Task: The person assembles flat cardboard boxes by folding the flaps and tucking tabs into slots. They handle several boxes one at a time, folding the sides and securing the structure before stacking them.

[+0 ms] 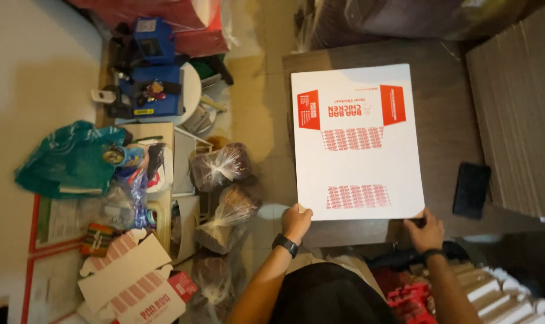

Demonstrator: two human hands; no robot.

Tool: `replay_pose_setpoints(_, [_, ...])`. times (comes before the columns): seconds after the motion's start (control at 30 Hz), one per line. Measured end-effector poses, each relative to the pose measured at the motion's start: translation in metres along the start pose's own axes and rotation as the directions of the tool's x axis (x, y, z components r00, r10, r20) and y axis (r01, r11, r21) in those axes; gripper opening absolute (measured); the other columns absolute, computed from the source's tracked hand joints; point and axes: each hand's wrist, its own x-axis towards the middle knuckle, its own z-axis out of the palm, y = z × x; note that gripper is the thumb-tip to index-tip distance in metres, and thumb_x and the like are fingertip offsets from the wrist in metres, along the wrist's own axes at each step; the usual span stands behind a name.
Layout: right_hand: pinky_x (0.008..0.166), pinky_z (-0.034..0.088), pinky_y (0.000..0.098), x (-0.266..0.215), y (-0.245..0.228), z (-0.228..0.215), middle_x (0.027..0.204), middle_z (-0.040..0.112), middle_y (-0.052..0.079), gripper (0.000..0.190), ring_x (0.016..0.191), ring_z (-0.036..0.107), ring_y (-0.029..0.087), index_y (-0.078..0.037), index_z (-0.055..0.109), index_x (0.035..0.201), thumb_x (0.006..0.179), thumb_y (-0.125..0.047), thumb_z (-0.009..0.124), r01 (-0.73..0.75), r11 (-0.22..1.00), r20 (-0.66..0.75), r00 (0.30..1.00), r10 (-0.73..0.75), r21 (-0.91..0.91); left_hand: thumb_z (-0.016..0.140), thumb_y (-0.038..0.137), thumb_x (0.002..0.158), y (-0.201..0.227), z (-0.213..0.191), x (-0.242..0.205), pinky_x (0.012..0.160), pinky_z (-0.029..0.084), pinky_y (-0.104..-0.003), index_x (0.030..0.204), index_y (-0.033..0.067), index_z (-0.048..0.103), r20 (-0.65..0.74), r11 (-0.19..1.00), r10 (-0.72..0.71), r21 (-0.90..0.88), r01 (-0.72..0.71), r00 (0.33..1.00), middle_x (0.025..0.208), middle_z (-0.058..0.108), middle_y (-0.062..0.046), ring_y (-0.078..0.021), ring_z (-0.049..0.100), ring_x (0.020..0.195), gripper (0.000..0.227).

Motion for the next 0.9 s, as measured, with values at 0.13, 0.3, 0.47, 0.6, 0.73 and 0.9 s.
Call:
replay_pose_setpoints(0.13, [0.113,0.041,0.0505,0.009,0.017,0.006,0.138,0.056,0.024,0.093,0.132,0.054,0.045,-0.02,0.052,0.158,0.079,-0.062,0.079,0.037,0.999,0.025,0.999,-0.036,-0.02,0.066,0.033,0.077,-0.01,0.02,0.005,0.095,0.055,-0.047,0.113,0.0074,0.075,-0.078,0.997,-0.022,-0.078,0.016,0.997,0.111,0.074,-0.017,-0.0366,0.068,0.118,0.045])
replay_pose_setpoints(0.3, [0.118,0.035,0.0508,0.017,0.025,0.005,0.14,0.065,0.021,0.089,0.136,0.053,0.04,-0.01,0.055,0.155,0.083,-0.059,0.076,0.195,0.978,0.039,0.981,-0.193,-0.077,0.062,0.029,0.084,0.014,0.016,-0.012,0.106,0.049,-0.05,0.133,0.0016,0.067,-0.122,0.991,-0.051,-0.132,0.034,0.991,0.132,0.067,-0.024,-0.0395,0.058,0.132,0.056])
replay_pose_setpoints(0.47, [0.111,0.038,0.0482,0.01,0.011,-0.024,0.137,0.063,0.025,0.073,0.129,0.049,0.044,-0.001,0.058,0.143,0.082,-0.038,0.073,0.201,0.974,0.157,0.964,-0.216,0.107,0.053,0.033,0.086,0.013,0.018,-0.006,0.087,0.052,-0.039,0.12,0.0144,0.07,-0.117,0.975,-0.149,-0.184,0.126,0.982,0.118,0.075,-0.006,-0.0286,0.069,0.106,0.042])
replay_pose_setpoints(0.6, [0.108,0.042,0.0464,-0.006,-0.016,-0.056,0.122,0.068,0.026,0.055,0.127,0.05,0.038,-0.007,0.065,0.134,0.086,-0.031,0.072,0.105,0.985,0.245,0.96,-0.137,0.14,0.056,0.026,0.082,0.035,0.01,-0.025,0.07,0.048,-0.036,0.096,0.0117,0.072,-0.136,0.963,-0.167,-0.236,0.132,0.977,0.092,0.075,-0.003,-0.0211,0.066,0.081,0.026])
replay_pose_setpoints(0.73, [0.109,0.042,0.0479,0.004,-0.006,-0.047,0.134,0.066,0.02,0.065,0.13,0.049,0.038,-0.006,0.06,0.141,0.086,-0.036,0.072,0.167,0.984,0.233,0.956,-0.179,0.07,0.054,0.03,0.086,0.034,0.018,-0.02,0.08,0.052,-0.04,0.107,0.0124,0.068,-0.124,0.981,-0.177,-0.106,0.165,0.976,0.107,0.075,-0.007,-0.0288,0.069,0.095,0.032])
replay_pose_setpoints(0.9, [0.119,0.034,0.0471,-0.01,-0.03,-0.067,0.143,0.058,0.024,0.076,0.142,0.041,0.036,-0.005,0.048,0.153,0.087,-0.037,0.069,0.069,0.996,0.289,0.954,-0.083,0.058,0.05,0.035,0.087,0.033,0.026,-0.009,0.089,0.054,-0.047,0.119,0.0152,0.066,-0.151,0.98,-0.176,0.068,0.188,0.973,0.123,0.071,-0.009,-0.037,0.067,0.108,0.041])
